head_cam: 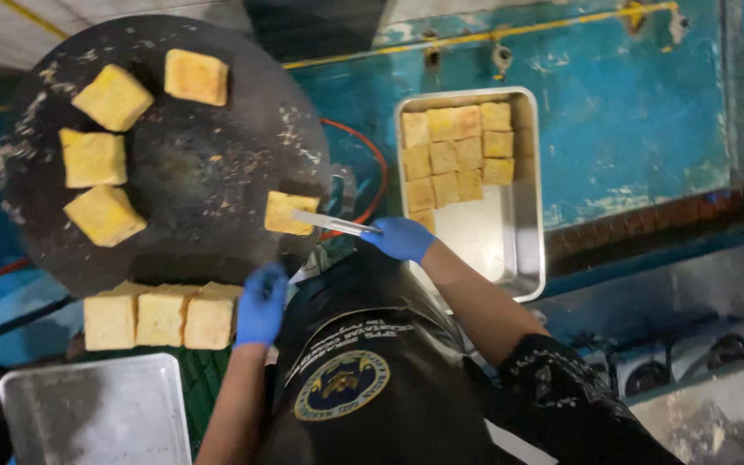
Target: The person uses a gas blowtorch to sear cubes of tofu arranged on a round griddle, moving the flame over each piece. They use tongs to flip and reposition the tofu cubes, then transfer the seared pieces with tongs into a metal tray alongside the griddle.
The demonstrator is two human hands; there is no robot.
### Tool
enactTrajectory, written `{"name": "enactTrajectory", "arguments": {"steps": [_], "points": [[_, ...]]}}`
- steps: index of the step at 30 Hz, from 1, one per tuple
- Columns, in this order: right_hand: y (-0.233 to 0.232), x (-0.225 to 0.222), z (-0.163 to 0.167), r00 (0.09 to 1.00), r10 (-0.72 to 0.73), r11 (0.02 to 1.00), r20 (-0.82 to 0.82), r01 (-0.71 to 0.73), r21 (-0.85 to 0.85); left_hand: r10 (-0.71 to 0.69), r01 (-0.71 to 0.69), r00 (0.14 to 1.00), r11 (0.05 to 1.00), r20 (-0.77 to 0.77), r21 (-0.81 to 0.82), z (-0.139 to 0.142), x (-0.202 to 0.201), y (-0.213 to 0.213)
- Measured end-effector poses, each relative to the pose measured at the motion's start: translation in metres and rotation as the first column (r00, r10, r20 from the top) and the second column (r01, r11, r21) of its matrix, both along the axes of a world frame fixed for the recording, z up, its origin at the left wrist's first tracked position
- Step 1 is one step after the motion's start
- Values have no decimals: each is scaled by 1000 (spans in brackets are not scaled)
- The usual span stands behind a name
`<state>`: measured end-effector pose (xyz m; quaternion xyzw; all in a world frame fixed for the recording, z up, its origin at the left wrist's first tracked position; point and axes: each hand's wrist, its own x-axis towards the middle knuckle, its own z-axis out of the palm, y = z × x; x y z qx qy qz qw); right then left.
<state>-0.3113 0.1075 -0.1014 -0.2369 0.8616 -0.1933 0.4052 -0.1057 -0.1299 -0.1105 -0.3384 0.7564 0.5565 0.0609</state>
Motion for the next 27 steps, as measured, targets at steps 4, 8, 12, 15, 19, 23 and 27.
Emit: {"name": "enactTrajectory", "arguments": {"steps": [4,8,12,15,19,23,27], "points": [[-7,-2,-12,998,-51,997,21,52,-54,-85,96,995,874,44,-475,10,-84,-18],[-18,1,-16,998,-44,994,42,48,-101,-134,309,921,821,365,-479,10,-128,-27],[-29,9,-17,996,-78,996,50,80,-38,-176,349,912,808,370,-474,0,-128,-26],[-31,18,-15,991,-130,986,11,130,-101,-206,333,933,803,294,-494,-11,-121,-27],[-4,34,-11,966,-258,934,-1,250,-254,-208,171,962,964,-178,-204,-20,-113,-22],[64,69,-22,913,-404,893,-63,378,-243,-190,197,952,980,-240,6,-22,-99,6],[151,106,-46,837,-547,812,4,532,-239,-282,283,942,959,-181,-24,-11,-86,49]]}}
